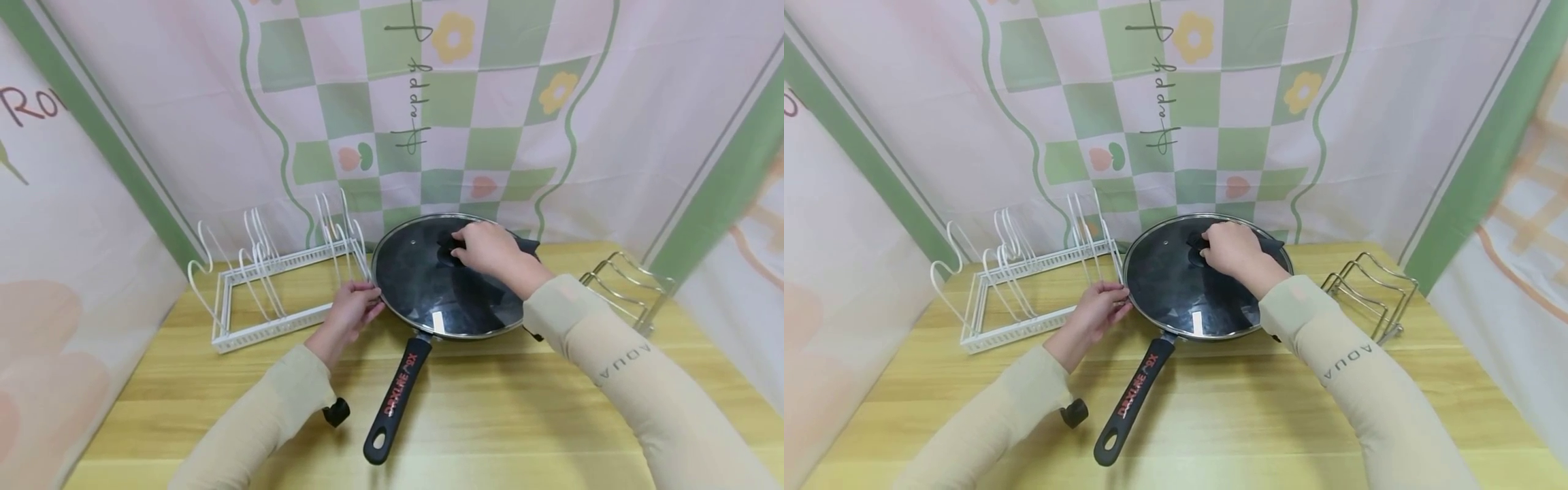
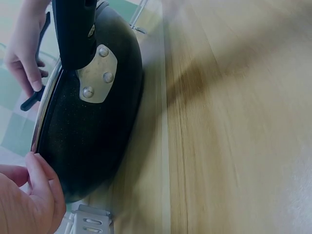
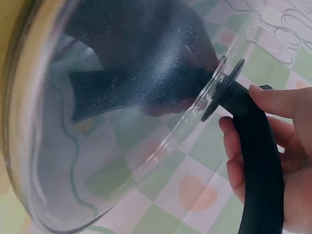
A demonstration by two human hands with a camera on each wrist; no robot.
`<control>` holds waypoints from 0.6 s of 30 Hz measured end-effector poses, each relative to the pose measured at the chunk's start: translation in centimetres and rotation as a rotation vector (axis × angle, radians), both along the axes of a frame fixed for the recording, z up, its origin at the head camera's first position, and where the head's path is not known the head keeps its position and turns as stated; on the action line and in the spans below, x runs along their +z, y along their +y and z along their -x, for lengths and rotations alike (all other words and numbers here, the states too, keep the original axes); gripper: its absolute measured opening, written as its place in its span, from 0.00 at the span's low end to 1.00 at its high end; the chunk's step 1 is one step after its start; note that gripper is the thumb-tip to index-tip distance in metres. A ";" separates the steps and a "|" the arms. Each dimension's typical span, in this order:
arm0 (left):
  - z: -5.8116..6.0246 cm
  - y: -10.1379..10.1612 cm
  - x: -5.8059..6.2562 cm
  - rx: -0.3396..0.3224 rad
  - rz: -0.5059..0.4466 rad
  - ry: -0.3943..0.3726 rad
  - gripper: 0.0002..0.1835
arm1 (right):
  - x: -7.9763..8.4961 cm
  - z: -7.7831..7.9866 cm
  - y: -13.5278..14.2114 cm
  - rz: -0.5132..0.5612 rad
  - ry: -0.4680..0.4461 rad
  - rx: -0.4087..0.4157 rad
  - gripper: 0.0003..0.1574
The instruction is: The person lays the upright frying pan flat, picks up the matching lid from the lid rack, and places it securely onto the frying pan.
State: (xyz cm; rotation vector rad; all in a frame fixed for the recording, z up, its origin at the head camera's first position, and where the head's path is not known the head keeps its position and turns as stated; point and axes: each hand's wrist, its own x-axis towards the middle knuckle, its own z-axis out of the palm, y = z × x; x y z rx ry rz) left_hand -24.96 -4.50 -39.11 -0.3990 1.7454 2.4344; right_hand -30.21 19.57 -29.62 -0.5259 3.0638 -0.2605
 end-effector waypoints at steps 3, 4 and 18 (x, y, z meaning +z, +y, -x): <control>0.1 0.0 0.0 -0.005 0.012 0.001 0.08 | -0.4 -0.1 0.1 -0.006 0.078 0.025 0.26; 0.1 -0.1 0.1 -0.006 0.018 0.000 0.08 | -0.5 -0.2 0.1 -0.009 0.102 0.036 0.26; 0.1 -0.8 0.4 -0.083 0.076 -0.004 0.06 | -2.0 -1.1 0.7 -0.085 0.366 0.160 0.21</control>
